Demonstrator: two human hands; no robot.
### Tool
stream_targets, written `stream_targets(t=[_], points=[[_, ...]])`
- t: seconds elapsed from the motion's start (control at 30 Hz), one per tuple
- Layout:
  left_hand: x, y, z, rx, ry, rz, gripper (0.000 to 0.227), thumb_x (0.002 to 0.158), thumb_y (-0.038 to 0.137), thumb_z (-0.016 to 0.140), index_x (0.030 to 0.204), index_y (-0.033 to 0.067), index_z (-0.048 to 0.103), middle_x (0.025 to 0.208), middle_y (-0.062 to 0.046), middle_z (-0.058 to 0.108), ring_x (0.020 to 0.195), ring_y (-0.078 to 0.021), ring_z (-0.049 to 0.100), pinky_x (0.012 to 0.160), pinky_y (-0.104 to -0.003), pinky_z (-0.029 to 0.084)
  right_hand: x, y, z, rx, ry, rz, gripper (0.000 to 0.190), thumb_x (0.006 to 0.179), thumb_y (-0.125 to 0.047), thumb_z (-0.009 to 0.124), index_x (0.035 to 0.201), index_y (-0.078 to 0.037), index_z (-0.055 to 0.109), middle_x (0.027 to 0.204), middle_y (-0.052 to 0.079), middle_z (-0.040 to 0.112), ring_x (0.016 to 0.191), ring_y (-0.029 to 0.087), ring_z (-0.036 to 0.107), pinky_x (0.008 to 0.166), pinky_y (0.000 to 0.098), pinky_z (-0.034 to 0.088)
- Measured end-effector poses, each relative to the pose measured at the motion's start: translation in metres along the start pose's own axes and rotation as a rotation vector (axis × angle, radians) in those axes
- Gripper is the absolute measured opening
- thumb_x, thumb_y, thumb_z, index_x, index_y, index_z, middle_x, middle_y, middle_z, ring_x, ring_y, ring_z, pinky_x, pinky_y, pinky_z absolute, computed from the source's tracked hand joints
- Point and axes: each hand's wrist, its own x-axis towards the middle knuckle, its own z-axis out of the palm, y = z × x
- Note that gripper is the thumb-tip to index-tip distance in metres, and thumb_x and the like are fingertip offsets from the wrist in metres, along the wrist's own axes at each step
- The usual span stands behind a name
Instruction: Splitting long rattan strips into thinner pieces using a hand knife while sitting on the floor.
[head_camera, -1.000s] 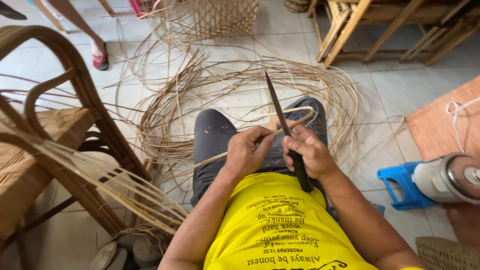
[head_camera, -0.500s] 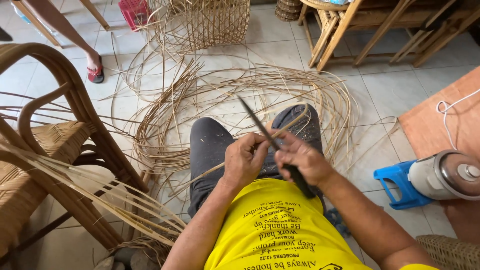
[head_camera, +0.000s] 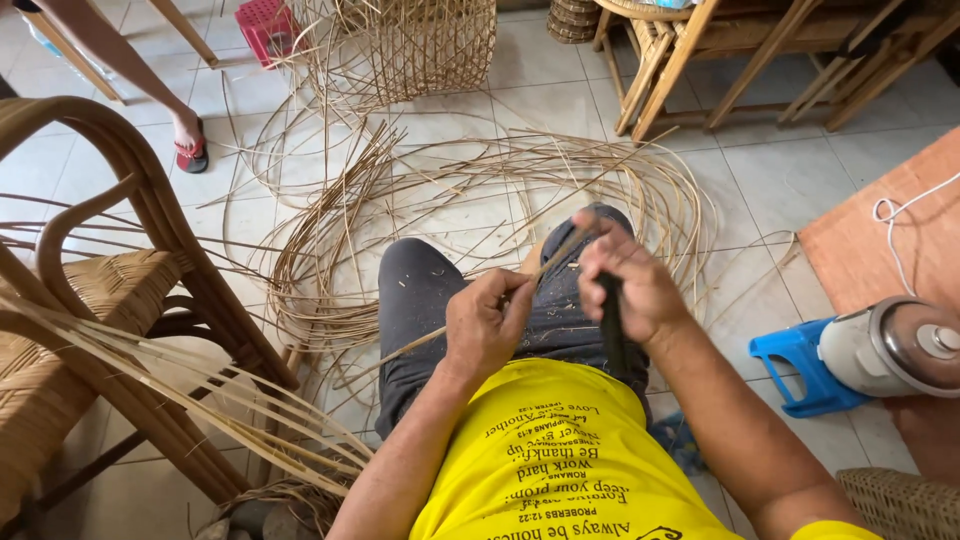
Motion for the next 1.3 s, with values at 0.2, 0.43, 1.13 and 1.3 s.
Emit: stream_targets(t=[0.2, 0.43, 1.13, 1.3], points=[[0.003, -0.006, 0.001, 0.161, 0.002, 0.146, 0.002, 0.093, 0.012, 0.076, 0.092, 0.0109, 0.077, 0.070, -0.008, 0.072, 0.061, -0.0258, 0.071, 0.054, -0.033, 0.056, -0.015, 0.029, 0.010, -0.004, -0.084, 0.135, 0.053, 0.094, -0.003, 0.057, 0.146, -0.014, 0.050, 0.064, 0.009, 0.062, 0.043, 0.019, 0.062, 0.032, 0.0324, 0.054], [0.003, -0.013, 0.005, 0.110, -0.004, 0.141, 0.002, 0.093, 0.010, 0.076, 0.093, 0.0094, 0.078, 0.071, -0.010, 0.072, 0.061, -0.0251, 0.071, 0.057, -0.032, 0.057, -0.023, 0.014, 0.042, 0.048, -0.008, 0.172, 0.043, 0.097, -0.012, 0.058, 0.140, -0.013, 0.057, 0.066, 0.010, 0.057, 0.044, 0.020, 0.058, 0.031, 0.0362, 0.052], [0.007, -0.011, -0.004, -0.240, -0.146, -0.004, 0.011, 0.095, 0.010, 0.072, 0.093, -0.0002, 0.077, 0.049, -0.008, 0.054, 0.052, -0.0082, 0.046, 0.047, -0.026, 0.038, 0.005, -0.031, -0.017, 0.124, 0.044, -0.080, 0.039, 0.101, -0.026, 0.064, 0.135, -0.007, 0.060, 0.085, 0.002, 0.056, 0.055, 0.010, 0.057, 0.042, 0.0281, 0.054], [0.008, -0.010, -0.009, -0.167, -0.202, -0.058, 0.011, 0.094, 0.010, 0.073, 0.092, 0.0010, 0.079, 0.050, -0.009, 0.055, 0.049, -0.0119, 0.050, 0.047, -0.028, 0.040, 0.020, -0.035, -0.009, -0.071, 0.328, -0.210, 0.022, 0.093, -0.009, 0.074, 0.112, -0.010, 0.065, 0.084, 0.001, 0.055, 0.053, 0.011, 0.054, 0.042, 0.0271, 0.050]])
